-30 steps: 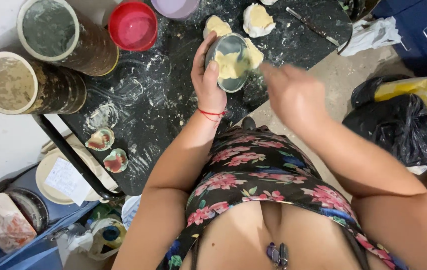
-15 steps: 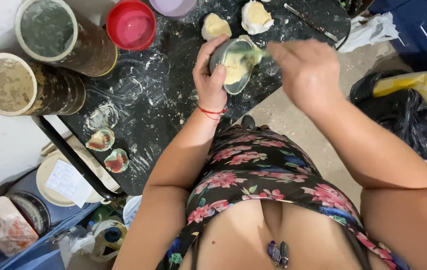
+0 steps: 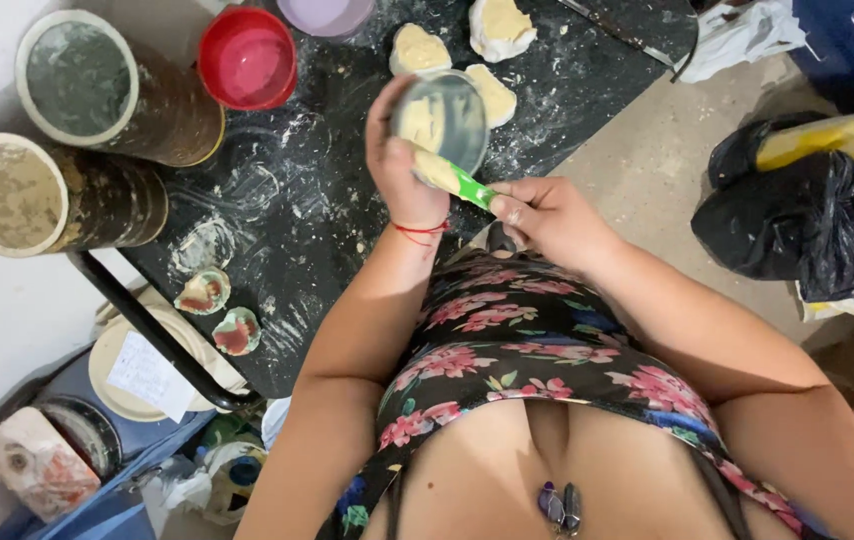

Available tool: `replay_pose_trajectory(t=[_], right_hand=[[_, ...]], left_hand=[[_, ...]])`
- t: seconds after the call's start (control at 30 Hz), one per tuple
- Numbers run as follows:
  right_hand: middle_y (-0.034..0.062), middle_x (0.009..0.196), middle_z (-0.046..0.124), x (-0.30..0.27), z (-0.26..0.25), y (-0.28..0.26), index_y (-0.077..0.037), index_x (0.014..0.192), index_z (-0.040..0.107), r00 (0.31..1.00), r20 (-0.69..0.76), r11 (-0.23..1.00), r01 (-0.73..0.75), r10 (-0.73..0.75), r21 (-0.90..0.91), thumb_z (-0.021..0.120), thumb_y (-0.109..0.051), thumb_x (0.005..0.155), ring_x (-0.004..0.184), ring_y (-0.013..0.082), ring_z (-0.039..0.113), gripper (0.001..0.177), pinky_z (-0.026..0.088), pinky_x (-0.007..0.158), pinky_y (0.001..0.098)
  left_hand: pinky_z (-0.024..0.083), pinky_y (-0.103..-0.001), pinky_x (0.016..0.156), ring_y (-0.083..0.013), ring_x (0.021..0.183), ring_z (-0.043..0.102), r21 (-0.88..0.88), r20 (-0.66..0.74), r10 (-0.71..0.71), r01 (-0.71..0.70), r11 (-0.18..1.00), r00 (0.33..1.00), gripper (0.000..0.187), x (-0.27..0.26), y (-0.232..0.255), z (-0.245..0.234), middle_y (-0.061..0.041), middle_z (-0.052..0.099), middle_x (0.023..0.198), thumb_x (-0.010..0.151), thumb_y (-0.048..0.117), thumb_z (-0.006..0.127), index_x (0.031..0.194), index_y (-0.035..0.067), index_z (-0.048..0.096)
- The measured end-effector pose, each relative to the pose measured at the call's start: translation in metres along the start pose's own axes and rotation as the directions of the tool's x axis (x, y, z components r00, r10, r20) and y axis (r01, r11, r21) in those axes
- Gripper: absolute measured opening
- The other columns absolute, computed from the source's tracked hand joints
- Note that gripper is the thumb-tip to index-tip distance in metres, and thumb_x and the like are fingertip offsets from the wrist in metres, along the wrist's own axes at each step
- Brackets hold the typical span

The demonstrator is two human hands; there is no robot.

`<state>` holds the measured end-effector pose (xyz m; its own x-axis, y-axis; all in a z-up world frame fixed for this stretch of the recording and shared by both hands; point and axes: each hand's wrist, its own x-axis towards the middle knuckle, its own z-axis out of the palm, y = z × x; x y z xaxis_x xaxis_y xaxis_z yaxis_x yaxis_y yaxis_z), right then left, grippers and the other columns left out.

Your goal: Applying dental plaster into impressions using a spatula to create dental models.

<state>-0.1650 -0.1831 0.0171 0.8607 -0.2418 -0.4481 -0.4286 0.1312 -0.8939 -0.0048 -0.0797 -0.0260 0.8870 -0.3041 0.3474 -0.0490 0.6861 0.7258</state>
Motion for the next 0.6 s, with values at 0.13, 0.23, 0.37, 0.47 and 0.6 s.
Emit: replay_pose_trajectory(t=[0.13,0.23,0.37,0.47,0.6], right_hand=[[-0.0065,0.06,0.055,0.005,-0.025,-0.028,-0.021,0.12,0.076,0.983,-0.128,0.966,-0.156,0.132,-0.204,0.063,-0.033,0.104,0.043,0.0064,0.038,0.024,0.034,0.038,0.022],[0.0101,0.069,0.065,0.032,-0.047,-0.012,0.002,0.123,0.072,0.936,-0.281,0.953,0.132,-0.21,-0.272,0.067,-0.017,0.111,0.053,0.0128,0.053,0.023,0.043,0.052,0.0253],[0.004,0.08,0.071,0.065,-0.058,-0.001,-0.014,0.134,0.073,0.883,-0.35,0.676,-0.052,-0.313,-0.735,0.06,-0.024,0.109,0.061,0.0212,0.056,0.03,0.043,0.05,0.0386],[0.0121,0.097,0.076,0.081,-0.055,0.02,-0.014,0.136,0.072,0.849,-0.267,0.404,-0.07,-0.456,-0.912,0.062,-0.026,0.108,0.074,0.0345,0.071,0.032,0.055,0.053,0.0506],[0.0045,0.084,0.074,0.09,-0.059,0.045,-0.016,0.127,0.079,0.616,-0.063,0.038,-0.054,-0.785,-0.998,0.08,-0.016,0.097,0.06,0.0256,0.067,0.03,0.053,0.04,0.0402]], left_hand=[[0.053,-0.049,0.103,-0.0316,0.119,0.064,-0.212,-0.151,-0.184,0.15,0.966,0.971,0.054,-0.009,-0.01,-0.037,-0.014,0.067,0.131,0.107,0.046,0.064,0.141,0.005,0.057],[0.043,-0.054,0.117,-0.0292,0.133,0.059,-0.208,-0.343,-0.233,0.168,0.963,0.91,0.057,-0.026,-0.007,-0.061,-0.01,0.062,0.141,0.111,0.064,0.047,0.146,0.02,0.058],[0.052,-0.051,0.105,-0.0293,0.12,0.063,-0.146,-0.212,-0.304,0.278,0.949,0.929,0.07,-0.051,0.006,-0.079,-0.013,0.067,0.129,0.104,0.066,0.049,0.141,0.008,0.058],[0.054,-0.049,0.104,-0.0277,0.12,0.064,-0.215,-0.232,-0.342,0.295,0.931,0.91,0.068,-0.061,0.006,-0.086,-0.013,0.068,0.13,0.103,0.063,0.054,0.142,0.008,0.058],[0.055,-0.05,0.103,-0.0308,0.12,0.066,-0.22,-0.198,-0.357,0.313,0.924,0.913,0.071,-0.056,0.023,-0.07,-0.016,0.068,0.129,0.1,0.061,0.063,0.142,0.005,0.057]])
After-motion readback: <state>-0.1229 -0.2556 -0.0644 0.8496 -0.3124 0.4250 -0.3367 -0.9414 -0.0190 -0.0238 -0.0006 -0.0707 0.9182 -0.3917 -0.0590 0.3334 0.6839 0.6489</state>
